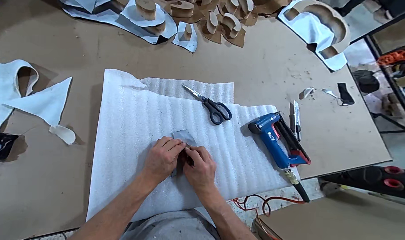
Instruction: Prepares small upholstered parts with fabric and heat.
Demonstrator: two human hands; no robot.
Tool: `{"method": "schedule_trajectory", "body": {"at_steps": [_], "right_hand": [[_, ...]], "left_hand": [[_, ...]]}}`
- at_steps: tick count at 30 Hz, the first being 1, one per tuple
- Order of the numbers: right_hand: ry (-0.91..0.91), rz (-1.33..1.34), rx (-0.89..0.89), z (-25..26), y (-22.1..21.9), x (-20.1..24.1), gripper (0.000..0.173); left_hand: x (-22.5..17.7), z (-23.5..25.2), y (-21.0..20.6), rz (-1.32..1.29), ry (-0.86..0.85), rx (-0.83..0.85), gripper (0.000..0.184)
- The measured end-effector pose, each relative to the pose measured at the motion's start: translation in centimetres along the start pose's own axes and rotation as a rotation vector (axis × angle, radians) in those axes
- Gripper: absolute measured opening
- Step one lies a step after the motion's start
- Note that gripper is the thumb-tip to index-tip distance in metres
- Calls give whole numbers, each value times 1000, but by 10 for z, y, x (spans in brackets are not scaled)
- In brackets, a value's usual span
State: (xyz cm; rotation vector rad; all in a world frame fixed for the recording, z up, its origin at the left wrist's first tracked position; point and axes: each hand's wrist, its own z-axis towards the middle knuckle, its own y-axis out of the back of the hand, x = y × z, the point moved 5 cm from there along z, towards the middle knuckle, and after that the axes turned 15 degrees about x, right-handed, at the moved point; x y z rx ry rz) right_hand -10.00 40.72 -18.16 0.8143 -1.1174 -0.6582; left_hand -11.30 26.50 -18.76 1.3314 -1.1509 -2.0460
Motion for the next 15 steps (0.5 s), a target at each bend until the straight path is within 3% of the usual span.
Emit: {"method": "schedule_trajectory", "body": {"at_steps": [3,7,11,15], "right_hand": [[3,-34,65,-3,3,0,14],[65,-84,199,-10,7,-2,32],[88,-103,258,-8,9,-2,35],[144,-101,270,0,12,-2,28]], "left_hand": [[0,2,-2,33,9,14,26],[4,5,-2,-41,23,49,27],[13,24,18,-182,295,48,30],[11,48,20,-111,451,341,32]]}}
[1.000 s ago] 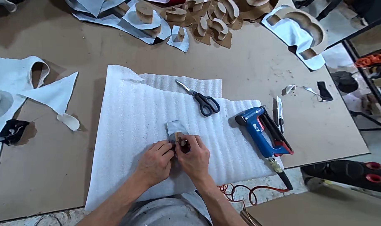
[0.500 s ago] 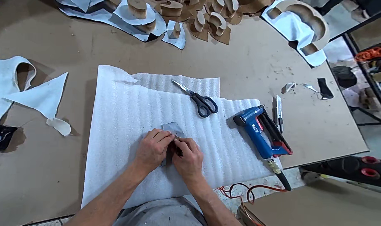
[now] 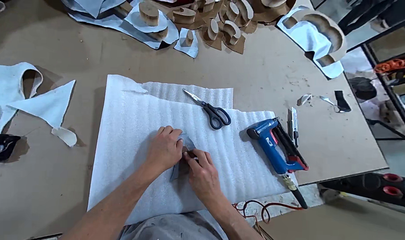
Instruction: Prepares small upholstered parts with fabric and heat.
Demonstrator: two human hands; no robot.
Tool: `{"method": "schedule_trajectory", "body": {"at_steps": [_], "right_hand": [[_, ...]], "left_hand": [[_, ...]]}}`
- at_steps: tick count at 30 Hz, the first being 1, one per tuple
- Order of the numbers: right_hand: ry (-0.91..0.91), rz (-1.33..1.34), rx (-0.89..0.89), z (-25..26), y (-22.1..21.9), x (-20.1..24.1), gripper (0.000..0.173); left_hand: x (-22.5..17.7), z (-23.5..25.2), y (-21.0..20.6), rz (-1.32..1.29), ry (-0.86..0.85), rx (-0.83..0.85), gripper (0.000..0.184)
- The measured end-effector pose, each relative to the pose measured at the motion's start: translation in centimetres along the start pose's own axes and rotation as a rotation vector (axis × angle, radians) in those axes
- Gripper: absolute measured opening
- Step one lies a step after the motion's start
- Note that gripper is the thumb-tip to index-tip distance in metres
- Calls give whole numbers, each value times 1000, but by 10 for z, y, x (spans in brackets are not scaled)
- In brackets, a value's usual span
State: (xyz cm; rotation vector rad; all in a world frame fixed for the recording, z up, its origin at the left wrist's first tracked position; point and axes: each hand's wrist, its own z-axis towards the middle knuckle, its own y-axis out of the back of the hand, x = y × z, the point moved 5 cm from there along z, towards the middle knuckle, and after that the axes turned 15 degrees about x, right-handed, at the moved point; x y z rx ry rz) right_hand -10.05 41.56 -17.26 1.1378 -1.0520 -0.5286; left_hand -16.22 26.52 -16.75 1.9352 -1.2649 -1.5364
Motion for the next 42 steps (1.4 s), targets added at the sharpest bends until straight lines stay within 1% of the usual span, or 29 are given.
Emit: {"method": "schedule_trajectory", "body": {"at_steps": [2,4,7,9,13,15,17,19,22,24,26,27,28,29,30,31,32,33,34,37,39,40,41,42], "right_hand": [[62,-10,20,1,1,1,26],[114,-32,41,1,0,-2,29],[151,-50,66,1,-1,-5,34],[164,-61,75,1,0,-6,32],[156,-91,90,3,-1,-5,29],[154,-95,84,3,-3,-5,25],[153,-67,67,2,-3,-7,22],[143,-11,40,0,-3,-12,22],[143,65,-15,0,-6,-19,17],[119,135,-17,1,1,-23,18],[24,147,-35,-7,37,-43,16],[-68,67,-84,-19,66,-63,15],[-194,-42,-103,-34,95,-86,20],[-341,-121,-68,-48,120,-114,32],[-479,-147,-3,-61,135,-141,49],[-576,-161,59,-71,140,-167,66],[-643,-166,124,-78,139,-188,78],[-677,-168,175,-81,135,-204,85],[-688,-165,216,-79,132,-215,88],[-697,-145,366,-58,135,-229,93],[-719,-152,450,-47,142,-231,92],[-749,-137,479,-47,151,-231,86],[-775,-116,490,-47,164,-228,75],[-760,-92,494,-42,180,-220,62]], "left_hand": [[-7,4,4,8,37,94,23],[-10,4,5,11,41,122,15],[-11,2,4,8,52,103,17],[-11,2,2,-20,63,81,18],[-6,-6,-6,-275,43,25,13],[-5,-13,-13,-300,-22,-53,10],[-7,-21,-22,-214,-118,-144,11],[-10,-29,-31,-67,-194,-188,21],[-16,-42,-42,156,-199,-167,39],[-20,-50,-50,253,-180,-199,44],[-21,-54,-58,299,-169,-269,41],[-21,-54,-61,308,-165,-311,38],[-21,-53,-62,306,-160,-343,35],[-20,-53,-63,300,-153,-368,33],[-19,-54,-64,292,-147,-381,32],[-18,-54,-65,290,-143,-392,31],[-18,-56,-66,290,-140,-400,31],[-17,-56,-66,290,-139,-409,31],[-17,-57,-67,293,-138,-417,31],[-19,-58,-70,292,-126,-448,28],[-21,-58,-71,282,-122,-459,26],[-24,-60,-72,275,-123,-458,27],[-25,-61,-73,266,-124,-460,27],[-26,-59,-73,257,-116,-477,27]]}}
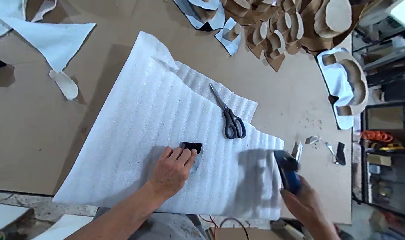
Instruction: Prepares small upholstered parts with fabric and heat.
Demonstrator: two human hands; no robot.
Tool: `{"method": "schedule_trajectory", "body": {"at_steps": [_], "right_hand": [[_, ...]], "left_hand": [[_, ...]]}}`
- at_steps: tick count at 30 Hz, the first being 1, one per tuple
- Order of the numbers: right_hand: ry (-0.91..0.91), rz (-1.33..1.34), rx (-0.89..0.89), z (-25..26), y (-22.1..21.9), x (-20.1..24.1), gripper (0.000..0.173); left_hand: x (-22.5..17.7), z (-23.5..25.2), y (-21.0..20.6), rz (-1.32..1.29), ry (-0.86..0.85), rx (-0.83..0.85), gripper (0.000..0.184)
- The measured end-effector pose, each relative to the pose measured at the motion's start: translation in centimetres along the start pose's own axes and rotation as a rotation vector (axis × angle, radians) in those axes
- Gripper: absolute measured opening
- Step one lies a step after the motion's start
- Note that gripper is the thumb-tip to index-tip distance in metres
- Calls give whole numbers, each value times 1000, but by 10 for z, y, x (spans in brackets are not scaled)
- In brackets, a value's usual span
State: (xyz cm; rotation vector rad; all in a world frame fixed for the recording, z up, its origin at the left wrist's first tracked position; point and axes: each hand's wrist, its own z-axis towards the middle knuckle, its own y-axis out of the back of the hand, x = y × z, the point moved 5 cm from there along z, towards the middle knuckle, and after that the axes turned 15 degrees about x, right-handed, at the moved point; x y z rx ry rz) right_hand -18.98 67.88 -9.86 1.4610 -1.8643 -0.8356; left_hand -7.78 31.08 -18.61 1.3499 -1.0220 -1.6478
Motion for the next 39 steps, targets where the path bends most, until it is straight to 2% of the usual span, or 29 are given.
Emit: {"method": "schedule_trajectory", "body": {"at_steps": [2,5,7,9,12,22,27,31,33,36,39], "right_hand": [[93,-1,65,-24,31,32,46],[376,-151,154,-53,46,113,39],[670,-318,105,-53,34,164,34],[911,-413,51,-40,16,197,32],[1031,-456,90,-23,-2,215,28],[1057,-411,182,-12,-14,213,29],[1045,-450,170,-12,-16,214,30],[1016,-426,147,-12,-14,214,24],[923,-362,127,-21,2,196,28],[654,-269,61,-47,29,148,39],[452,-267,-90,-62,24,97,49]], "left_hand": [[-2,-1,-1,-12,31,-35,27],[-4,-2,-1,-46,26,-77,26],[-5,-5,-1,-61,18,-86,28],[-6,-7,-1,-79,23,-107,24],[-3,-8,0,-105,64,-120,23],[2,-7,-1,-157,145,-99,20],[4,-7,-1,-186,159,-69,20],[7,-7,-3,-191,167,-48,20],[6,-6,-2,-205,164,-44,21],[8,-6,-3,-204,180,-57,19],[10,-5,-1,-200,160,-33,22]]}}
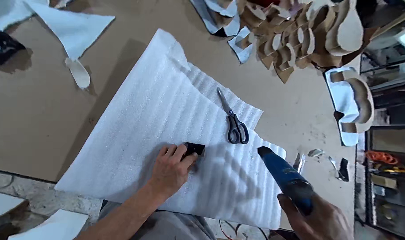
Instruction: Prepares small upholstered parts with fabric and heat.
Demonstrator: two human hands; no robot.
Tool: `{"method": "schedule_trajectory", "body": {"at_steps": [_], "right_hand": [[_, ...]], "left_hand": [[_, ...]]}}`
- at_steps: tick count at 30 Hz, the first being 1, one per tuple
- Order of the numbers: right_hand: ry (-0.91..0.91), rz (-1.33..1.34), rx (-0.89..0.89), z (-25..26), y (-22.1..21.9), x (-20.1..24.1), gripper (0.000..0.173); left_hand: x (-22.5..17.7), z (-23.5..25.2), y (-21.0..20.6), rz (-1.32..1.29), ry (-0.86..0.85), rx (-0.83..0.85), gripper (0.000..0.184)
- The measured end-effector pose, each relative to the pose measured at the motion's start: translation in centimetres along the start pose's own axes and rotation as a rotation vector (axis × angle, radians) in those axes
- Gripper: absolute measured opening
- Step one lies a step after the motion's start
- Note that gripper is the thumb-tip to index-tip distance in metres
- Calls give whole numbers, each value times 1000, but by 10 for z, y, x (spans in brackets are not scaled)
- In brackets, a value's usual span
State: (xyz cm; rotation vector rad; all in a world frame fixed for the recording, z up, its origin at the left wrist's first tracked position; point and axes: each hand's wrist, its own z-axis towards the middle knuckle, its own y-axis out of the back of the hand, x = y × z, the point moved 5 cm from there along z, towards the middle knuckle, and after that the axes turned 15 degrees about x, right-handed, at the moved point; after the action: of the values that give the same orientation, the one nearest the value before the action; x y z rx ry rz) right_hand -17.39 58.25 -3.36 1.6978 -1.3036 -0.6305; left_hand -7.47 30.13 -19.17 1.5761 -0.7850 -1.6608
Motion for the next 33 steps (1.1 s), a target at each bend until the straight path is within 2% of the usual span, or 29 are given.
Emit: {"method": "schedule_trajectory", "body": {"at_steps": [3,5,6,9,11,13,16,18,21,25,29,33], "right_hand": [[-126,-17,-116,0,-48,-37,69],[-153,-57,-163,7,-68,-42,73],[-119,-59,-189,10,-68,-30,71],[204,125,-252,39,-56,44,34],[452,347,-131,82,-70,91,21],[572,444,31,120,-88,121,18],[531,487,288,150,-92,135,17],[474,442,379,153,-88,139,15],[440,407,372,150,-88,143,13],[439,401,352,151,-91,138,13],[462,387,354,154,-91,140,16],[466,385,345,153,-89,141,13]], "left_hand": [[-1,-1,2,26,-44,64,32],[-2,-1,3,59,-77,95,34],[-2,0,4,70,-87,101,34],[-1,1,7,82,-97,99,34],[-3,0,9,76,-120,111,33],[-4,1,10,97,-134,137,28],[-7,4,11,167,-135,136,29],[-8,3,14,183,-129,119,30],[-14,-16,28,134,-121,89,28],[-26,-48,13,230,-115,207,29],[-26,-41,9,334,-61,144,35],[-20,-31,10,308,-78,-45,26]]}}
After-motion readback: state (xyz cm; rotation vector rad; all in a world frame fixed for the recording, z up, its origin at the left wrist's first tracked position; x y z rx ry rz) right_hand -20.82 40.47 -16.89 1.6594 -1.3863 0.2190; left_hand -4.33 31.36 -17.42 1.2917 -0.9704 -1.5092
